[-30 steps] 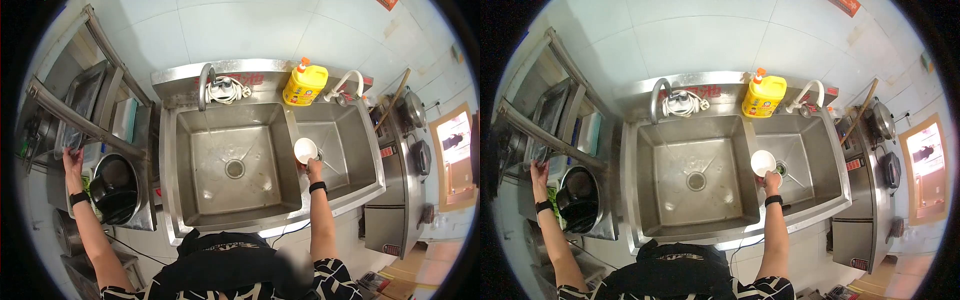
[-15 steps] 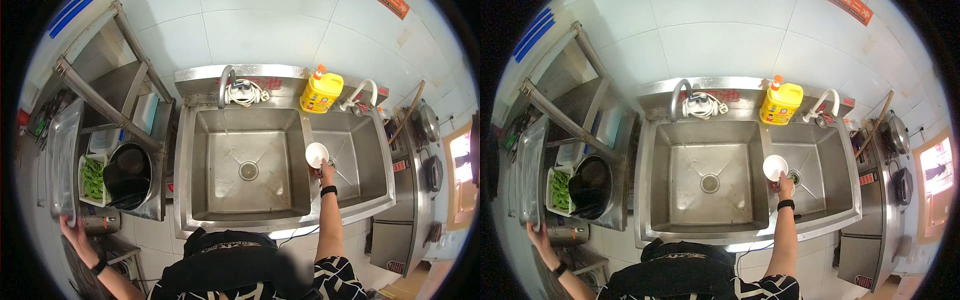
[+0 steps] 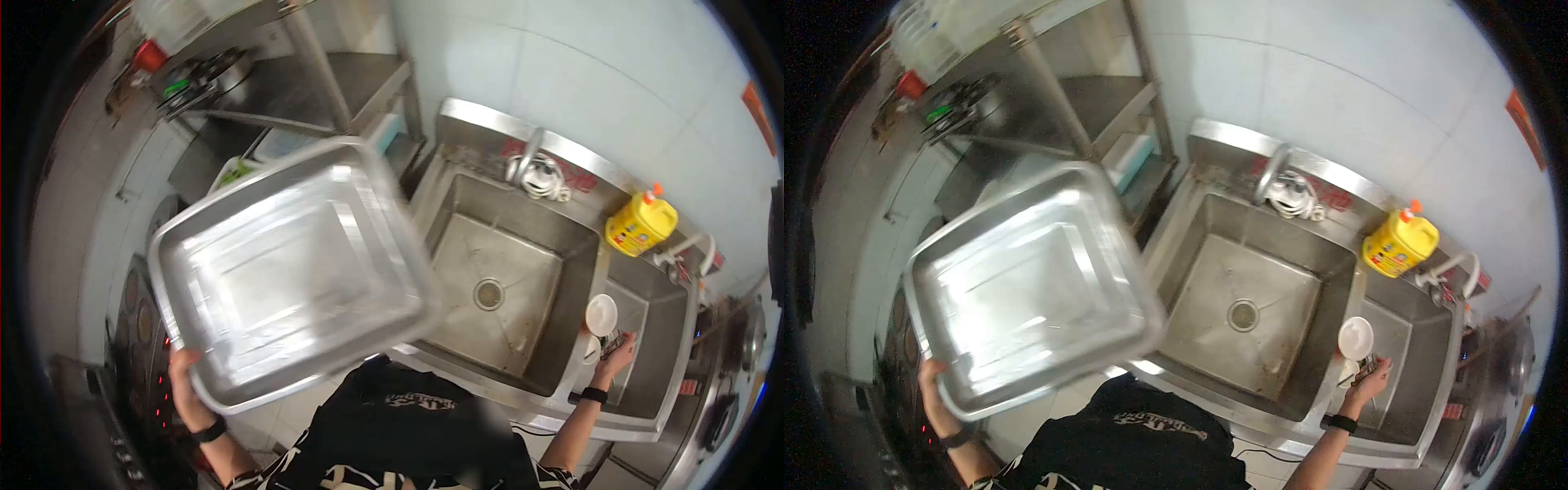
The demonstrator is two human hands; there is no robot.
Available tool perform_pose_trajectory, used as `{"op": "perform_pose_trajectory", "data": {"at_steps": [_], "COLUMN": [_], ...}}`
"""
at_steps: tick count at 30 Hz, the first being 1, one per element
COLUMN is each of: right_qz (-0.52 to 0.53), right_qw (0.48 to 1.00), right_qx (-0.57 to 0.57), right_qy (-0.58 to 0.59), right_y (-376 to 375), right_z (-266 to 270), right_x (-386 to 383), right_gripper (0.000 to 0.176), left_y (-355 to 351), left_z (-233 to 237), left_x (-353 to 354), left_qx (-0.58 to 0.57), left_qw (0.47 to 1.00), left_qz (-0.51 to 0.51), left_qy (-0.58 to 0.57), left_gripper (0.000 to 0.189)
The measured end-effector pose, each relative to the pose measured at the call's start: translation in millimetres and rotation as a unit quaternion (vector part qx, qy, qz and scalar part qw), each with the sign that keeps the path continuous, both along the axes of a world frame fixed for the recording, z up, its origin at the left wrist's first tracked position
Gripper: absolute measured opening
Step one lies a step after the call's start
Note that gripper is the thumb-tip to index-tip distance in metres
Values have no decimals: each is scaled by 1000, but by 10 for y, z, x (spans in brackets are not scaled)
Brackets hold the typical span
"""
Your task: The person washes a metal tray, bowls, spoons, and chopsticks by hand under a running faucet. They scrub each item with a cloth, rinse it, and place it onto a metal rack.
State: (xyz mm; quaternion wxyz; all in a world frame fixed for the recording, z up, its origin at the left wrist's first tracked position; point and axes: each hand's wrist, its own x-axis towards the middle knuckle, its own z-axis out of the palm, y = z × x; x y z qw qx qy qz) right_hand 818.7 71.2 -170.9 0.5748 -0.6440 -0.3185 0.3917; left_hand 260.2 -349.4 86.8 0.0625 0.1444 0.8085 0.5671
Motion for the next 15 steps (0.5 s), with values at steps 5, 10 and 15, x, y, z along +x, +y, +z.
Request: {"op": "perform_pose_trajectory", "data": {"at_steps": [5,10,15], "right_qz": [257,461,385], "right_qw": [935,881,912], "right_qx": [-48,16,67], "right_qy": [239,103,-128], "right_y": [-201,-158,222], "right_z": [603,649,-238], "right_x": [-1243,-2412,-3286], "right_gripper": [37,37,54], "left_y": [909,1972,2677], "left_z": [-329,-977,-1775], "left_x": [59,408,698], "left_qx": [3,-1,-23], "left_qw": [954,888,879], "left_qz": [-158,-364,-429], "left_qy": [-255,-279,-206], "left_gripper": [43,38,47]}}
